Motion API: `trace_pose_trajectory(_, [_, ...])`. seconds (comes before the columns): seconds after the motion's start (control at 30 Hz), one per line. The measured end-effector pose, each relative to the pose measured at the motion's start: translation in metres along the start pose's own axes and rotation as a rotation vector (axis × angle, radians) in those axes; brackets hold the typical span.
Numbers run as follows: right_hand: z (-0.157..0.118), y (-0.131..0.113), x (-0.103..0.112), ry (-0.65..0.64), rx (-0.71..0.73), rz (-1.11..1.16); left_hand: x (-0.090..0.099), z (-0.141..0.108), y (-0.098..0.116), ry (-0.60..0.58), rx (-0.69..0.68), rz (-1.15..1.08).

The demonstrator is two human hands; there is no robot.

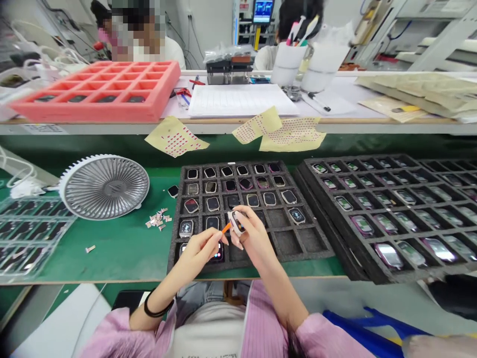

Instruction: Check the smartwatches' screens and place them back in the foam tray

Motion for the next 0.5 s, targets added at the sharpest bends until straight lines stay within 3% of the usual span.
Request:
trace_pose_trajectory(0.13, [0.002, 0.004, -0.020, -0.056, -0.039, 0.097, -0.001, 0.006, -0.003, 0.020, 0.035, -0.103])
trace_pose_trajectory(0.37, [0.004, 0.006, -0.019, -0.041, -0.012, 0.089, 0.005, 0.004, 0.000, 0.030, 0.026, -0.059])
trace_pose_trajectory(0.5, [0.006, 0.011, -0.025, -0.091, -0.054, 0.147, 0.004, 0.008, -0.001, -0.038, 0.046, -0.138])
Point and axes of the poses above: each hand's wrist, its own z-axis towards the middle knuckle, its own x-axis out of the back of the hand, y = z × x, the point moved 4 cm from there along z, towards the middle knuckle, and after that the axes turned 7 degrees about y, right-handed, at the moved point
